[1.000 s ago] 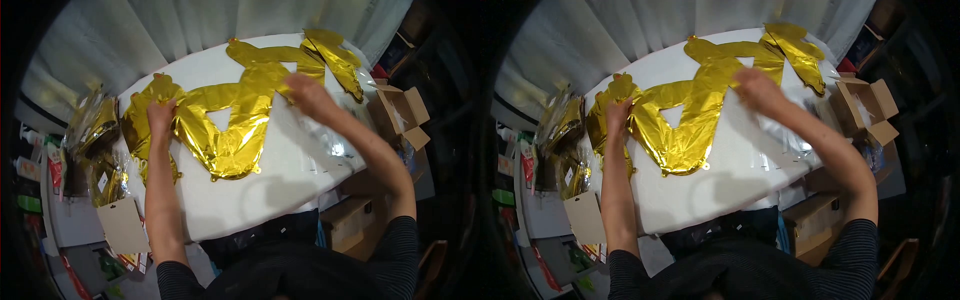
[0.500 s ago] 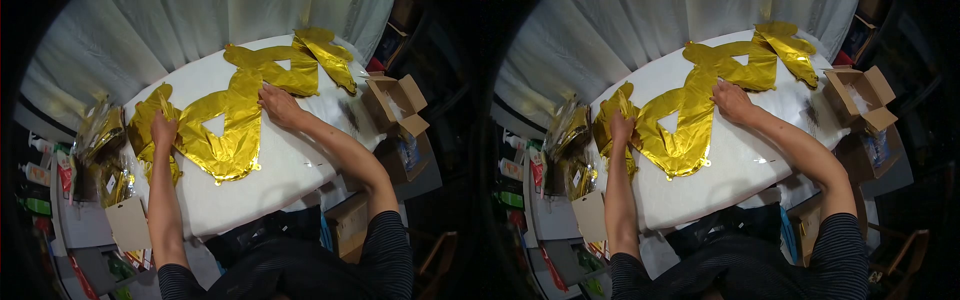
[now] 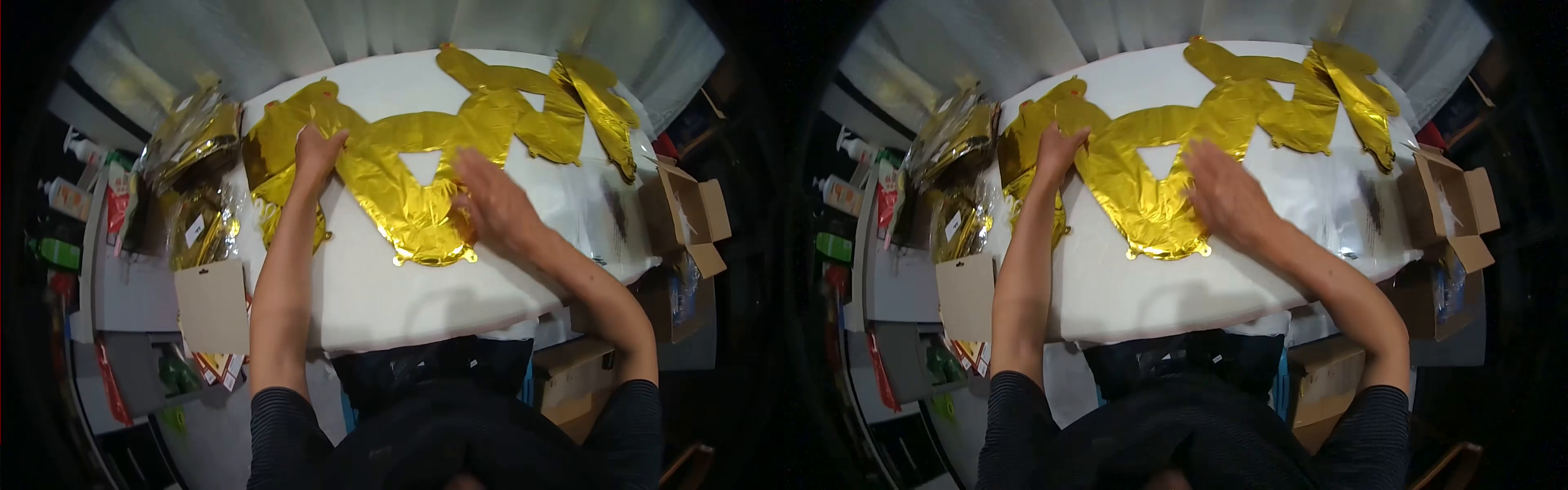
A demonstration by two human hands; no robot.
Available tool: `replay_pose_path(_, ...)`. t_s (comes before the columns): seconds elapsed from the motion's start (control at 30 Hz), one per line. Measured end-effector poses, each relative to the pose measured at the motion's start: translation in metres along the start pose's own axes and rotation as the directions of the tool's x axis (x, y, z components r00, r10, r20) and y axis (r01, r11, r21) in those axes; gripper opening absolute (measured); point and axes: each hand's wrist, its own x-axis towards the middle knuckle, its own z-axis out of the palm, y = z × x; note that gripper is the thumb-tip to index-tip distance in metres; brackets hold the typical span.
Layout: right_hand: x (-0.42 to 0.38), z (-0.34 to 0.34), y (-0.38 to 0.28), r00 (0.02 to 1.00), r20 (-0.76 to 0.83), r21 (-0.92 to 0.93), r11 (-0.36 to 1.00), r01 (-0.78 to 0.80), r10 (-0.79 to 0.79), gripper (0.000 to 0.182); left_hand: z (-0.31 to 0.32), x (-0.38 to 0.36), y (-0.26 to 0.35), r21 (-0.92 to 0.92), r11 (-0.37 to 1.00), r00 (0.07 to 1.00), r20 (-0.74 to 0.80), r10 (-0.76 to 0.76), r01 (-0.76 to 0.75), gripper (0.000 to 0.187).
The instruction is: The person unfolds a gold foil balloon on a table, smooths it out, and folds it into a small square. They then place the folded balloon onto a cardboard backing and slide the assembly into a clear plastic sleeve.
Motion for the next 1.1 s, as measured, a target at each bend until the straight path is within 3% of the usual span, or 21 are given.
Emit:
replay_pose_path(0.03,-0.007,-0.001,-0.018,0.996,0.059,0.151,0.987,0.05,-0.06,0.063,-0.001,-0.002,-0.002,-0.201,0.98,0.999,0.03,0.017,-0.01,0.059)
replay_pose_path(0.07,-0.015,-0.005,-0.035,0.985,0.11,0.188,0.976,0.11,-0.132,0.065,-0.003,-0.001,-0.002,-0.195,0.981,1.0,0.031,0.002,0.004,0.059)
replay_pose_path(0.13,-0.031,-0.002,-0.054,0.953,0.214,0.146,0.972,0.184,-0.213,0.065,-0.006,0.0,-0.006,-0.023,0.999,0.998,-0.036,-0.044,0.043,0.044)
replay_pose_path(0.2,-0.039,-0.001,-0.063,0.95,0.188,0.094,0.967,0.235,-0.249,0.056,-0.018,-0.01,-0.001,-0.086,0.993,0.996,0.018,-0.084,0.085,0.049)
replay_pose_path(0.27,-0.048,0.001,-0.062,0.96,0.17,0.052,0.975,0.214,-0.22,0.048,-0.024,-0.027,0.018,-0.319,0.917,0.969,0.149,-0.198,0.237,0.054)
replay_pose_path(0.3,-0.053,0.0,-0.064,0.965,0.154,0.041,0.977,0.21,-0.214,0.039,-0.026,-0.032,0.021,-0.319,0.915,0.967,0.144,-0.211,0.247,0.054)
replay_pose_path(0.4,-0.062,-0.013,-0.063,0.947,0.169,-0.101,0.951,0.291,-0.272,0.035,-0.026,-0.045,0.025,-0.227,0.944,0.964,0.166,-0.206,0.241,0.055)
replay_pose_path(0.5,-0.068,-0.023,-0.068,0.95,0.148,-0.089,0.953,0.289,-0.274,0.032,-0.024,-0.053,0.027,-0.18,0.962,0.97,0.166,-0.178,0.207,0.055)
replay_pose_path(0.57,-0.07,-0.028,-0.069,0.948,0.169,-0.077,0.956,0.285,-0.269,0.031,-0.024,-0.057,0.04,0.021,0.985,0.973,0.152,-0.173,0.172,0.056)
replay_pose_path(0.6,-0.069,-0.03,-0.069,0.948,0.184,-0.066,0.959,0.277,-0.261,0.03,-0.02,-0.059,0.037,0.019,0.984,0.974,0.137,-0.178,0.177,0.056)
replay_pose_path(0.67,-0.069,-0.033,-0.069,0.948,0.187,-0.055,0.961,0.271,-0.257,0.031,-0.017,-0.059,0.026,0.28,0.96,1.0,0.008,0.027,-0.028,0.059)
replay_pose_path(0.7,-0.067,-0.035,-0.071,0.952,0.201,-0.053,0.968,0.244,-0.229,0.032,-0.022,-0.065,0.03,0.289,0.957,1.0,-0.022,0.021,-0.014,0.059)
replay_pose_path(0.77,-0.06,-0.048,-0.079,0.948,0.228,-0.037,0.971,0.236,-0.222,0.035,-0.031,-0.099,0.039,0.447,0.872,0.955,-0.106,0.276,-0.202,0.055)
replay_pose_path(0.8,-0.056,-0.055,-0.083,0.947,0.264,-0.033,0.979,0.199,-0.184,0.038,-0.041,-0.119,0.041,0.377,0.894,0.943,-0.127,0.309,-0.242,0.05)
replay_pose_path(0.9,-0.035,-0.06,-0.093,0.95,0.24,-0.031,0.977,0.212,-0.199,0.039,-0.068,-0.181,0.044,0.116,0.953,0.936,-0.189,0.298,-0.28,0.036)
replay_pose_path(1.0,-0.002,-0.038,-0.109,0.953,0.186,0.0,0.97,0.244,-0.24,0.035,-0.093,-0.223,0.029,0.063,0.985,0.938,-0.301,0.173,-0.161,0.031)
replay_pose_path(1.03,0.012,-0.026,-0.114,0.936,0.17,0.038,0.952,0.305,-0.307,0.034,-0.103,-0.226,0.022,0.062,0.986,0.938,-0.305,0.165,-0.154,0.031)
replay_pose_path(1.1,0.044,-0.004,-0.128,0.909,0.152,0.076,0.922,0.38,-0.387,0.033,-0.121,-0.229,0.011,0.352,0.91,0.926,-0.221,0.307,-0.218,0.029)
